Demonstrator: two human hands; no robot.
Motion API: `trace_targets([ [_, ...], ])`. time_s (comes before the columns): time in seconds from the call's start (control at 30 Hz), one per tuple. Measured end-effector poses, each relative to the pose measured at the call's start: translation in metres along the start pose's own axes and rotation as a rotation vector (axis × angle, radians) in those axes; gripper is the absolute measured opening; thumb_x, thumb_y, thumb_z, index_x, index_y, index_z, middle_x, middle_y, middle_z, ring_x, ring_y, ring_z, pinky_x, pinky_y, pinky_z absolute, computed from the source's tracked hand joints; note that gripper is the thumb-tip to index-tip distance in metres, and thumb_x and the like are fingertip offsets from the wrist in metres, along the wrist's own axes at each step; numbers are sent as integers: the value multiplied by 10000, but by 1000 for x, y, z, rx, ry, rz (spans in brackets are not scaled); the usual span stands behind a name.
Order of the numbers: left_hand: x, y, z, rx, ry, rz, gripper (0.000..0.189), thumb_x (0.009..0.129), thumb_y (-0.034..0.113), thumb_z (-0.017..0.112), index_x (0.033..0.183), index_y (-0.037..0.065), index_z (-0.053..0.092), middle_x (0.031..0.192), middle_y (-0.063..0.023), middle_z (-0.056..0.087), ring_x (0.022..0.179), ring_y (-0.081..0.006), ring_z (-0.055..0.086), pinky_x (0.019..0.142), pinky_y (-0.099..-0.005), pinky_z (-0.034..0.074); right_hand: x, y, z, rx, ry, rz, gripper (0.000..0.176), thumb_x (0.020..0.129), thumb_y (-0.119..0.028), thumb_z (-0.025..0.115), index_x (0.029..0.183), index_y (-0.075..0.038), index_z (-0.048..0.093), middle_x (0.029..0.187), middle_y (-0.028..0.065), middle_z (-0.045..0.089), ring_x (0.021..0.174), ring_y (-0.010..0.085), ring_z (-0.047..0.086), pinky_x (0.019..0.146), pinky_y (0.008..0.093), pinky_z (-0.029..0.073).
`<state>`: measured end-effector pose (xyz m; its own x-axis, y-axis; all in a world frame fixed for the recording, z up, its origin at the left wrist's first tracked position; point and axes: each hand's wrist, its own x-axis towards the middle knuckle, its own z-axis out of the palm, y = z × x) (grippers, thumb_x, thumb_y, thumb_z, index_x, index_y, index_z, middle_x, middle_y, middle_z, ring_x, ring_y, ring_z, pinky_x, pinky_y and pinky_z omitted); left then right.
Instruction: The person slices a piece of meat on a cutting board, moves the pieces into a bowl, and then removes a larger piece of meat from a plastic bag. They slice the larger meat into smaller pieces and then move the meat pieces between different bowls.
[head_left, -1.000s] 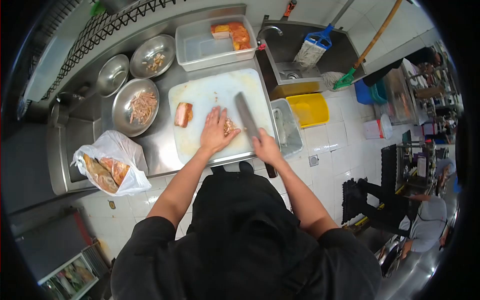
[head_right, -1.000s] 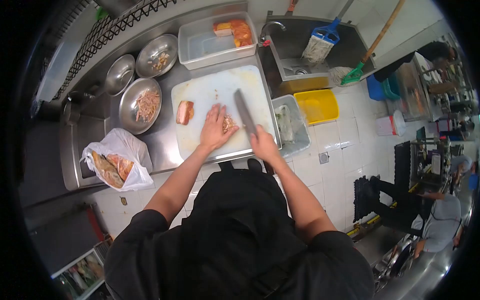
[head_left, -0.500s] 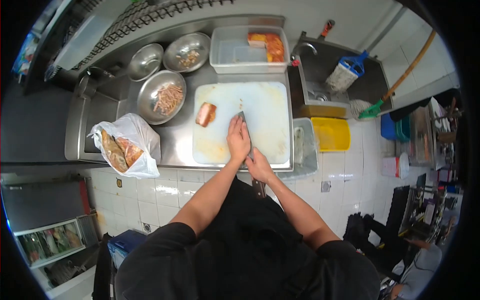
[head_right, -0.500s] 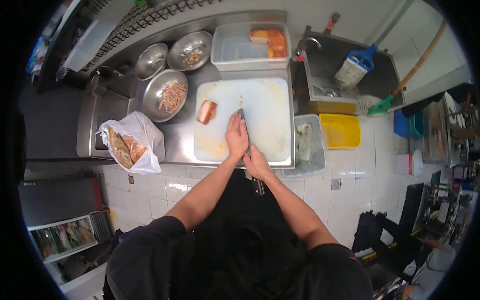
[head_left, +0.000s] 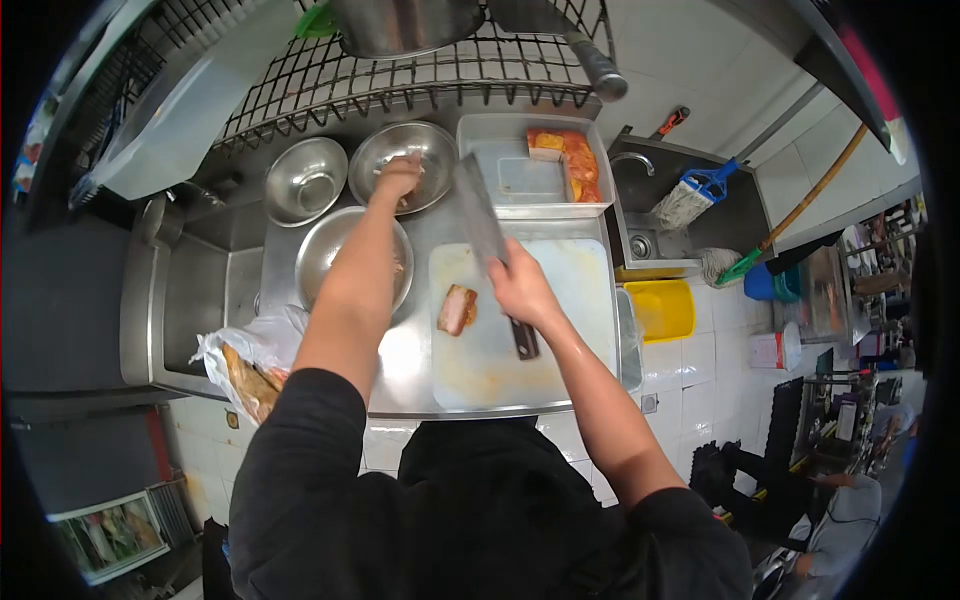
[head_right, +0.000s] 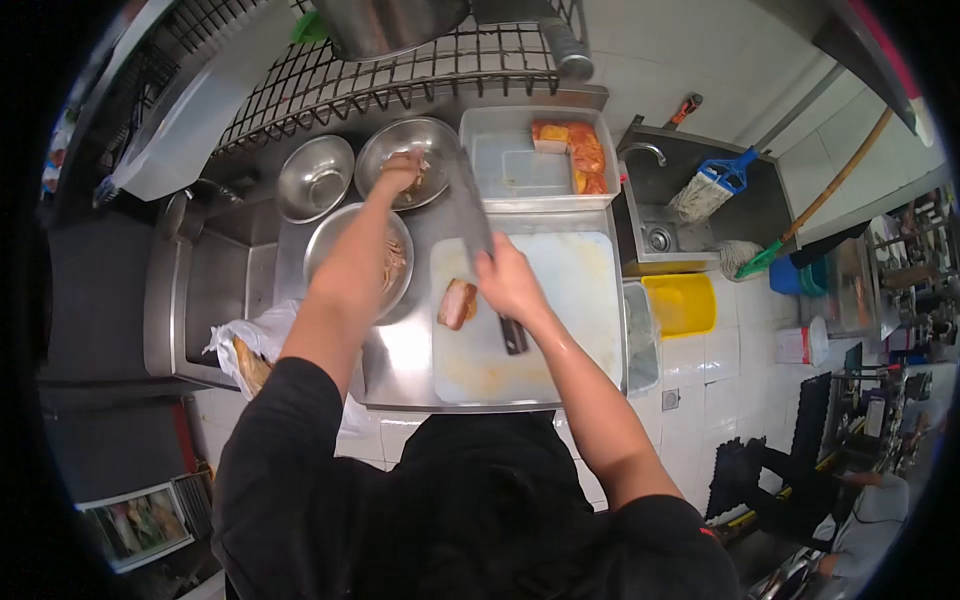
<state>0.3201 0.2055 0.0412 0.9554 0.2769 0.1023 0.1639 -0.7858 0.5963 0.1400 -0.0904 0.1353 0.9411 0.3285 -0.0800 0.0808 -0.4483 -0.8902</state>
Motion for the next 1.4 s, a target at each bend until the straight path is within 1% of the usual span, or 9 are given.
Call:
trace_targets([
  [0.07, 8, -22, -6, 65, -62, 81, 357, 995, 322, 556, 1059, 13, 723, 1094, -247, 700, 1079, -399, 657, 920, -440, 511, -37, 10, -14, -112, 58, 18, 301, 973, -170, 532, 1187, 37, 485, 802, 304, 655, 746, 532, 625, 686, 555, 489],
  [0.37, 20, -43, 43, 191, -240, 99, 235, 837, 189, 673, 1032, 83, 752, 1041, -159, 736, 971, -347, 708, 879, -429, 547, -165, 91, -46, -439, -32, 266, 186, 965, -148, 555, 1043, -1, 471, 657, 263, 622, 635, 508, 603, 600, 579, 464],
  [0.43, 11, -14, 26, -164, -23, 98, 217, 827, 136, 689, 1025, 81, 758, 1042, -165, 737, 998, -342, 701, 904, -431, 538, -173, 94, -45, -418, -11, 224, 174, 962, -146, 558, 1026, -11, 468, 667, 271, 626, 646, 507, 609, 607, 589, 468],
  [0.73, -16, -15, -52, -77, 196, 181, 303, 812, 79, 714, 1114, 67, 729, 978, -162, 749, 879, -311, 723, 806, -398, 567, -175, 114, -50, -588, -27, 148, 201, 966, -180, 521, 1076, -15, 485, 713, 289, 647, 706, 508, 642, 656, 616, 490],
  [0.83, -87, 28, -101, -304, 253, -68, 260, 837, 131, 739, 1076, 30, 725, 863, -187, 740, 786, -314, 725, 731, -401, 571, -180, 128, -55, -606, -87, 99, 255, 965, -201, 498, 1127, -5, 491, 767, 300, 665, 739, 512, 652, 689, 620, 504],
  [0.9, -164, 53, -133, -175, 449, 121, 255, 859, 176, 731, 1050, 7, 722, 821, -183, 739, 729, -323, 721, 708, -395, 567, -178, 130, -58, -623, -119, 140, 279, 958, -203, 505, 1151, -1, 490, 812, 310, 673, 784, 512, 659, 712, 613, 511],
  [1.1, -348, 9, -192, 288, 1010, -58, 257, 896, 182, 673, 1101, 27, 687, 1063, -163, 694, 1010, -363, 634, 910, -480, 472, -169, 139, -68, -697, -158, 6, 304, 942, -197, 531, 1171, -2, 486, 848, 320, 675, 806, 519, 661, 716, 616, 512],
  [1.2, -412, -14, -224, 575, 793, -683, 583, 856, 402, 717, 1277, 23, 578, 1117, -225, 646, 1078, -390, 606, 910, -514, 491, -164, 118, -75, -712, -115, -29, 339, 920, -186, 566, 1201, -12, 487, 903, 304, 676, 848, 500, 663, 733, 597, 516],
  [1.4, -464, -64, -236, 192, 609, -598, 779, 837, 555, 713, 1363, 2, 559, 1238, -255, 629, 1149, -405, 622, 987, -461, 493, -142, 129, -58, -980, -33, -301, 338, 881, -174, 641, 1155, -2, 544, 1019, 258, 643, 1010, 439, 610, 872, 516, 495],
])
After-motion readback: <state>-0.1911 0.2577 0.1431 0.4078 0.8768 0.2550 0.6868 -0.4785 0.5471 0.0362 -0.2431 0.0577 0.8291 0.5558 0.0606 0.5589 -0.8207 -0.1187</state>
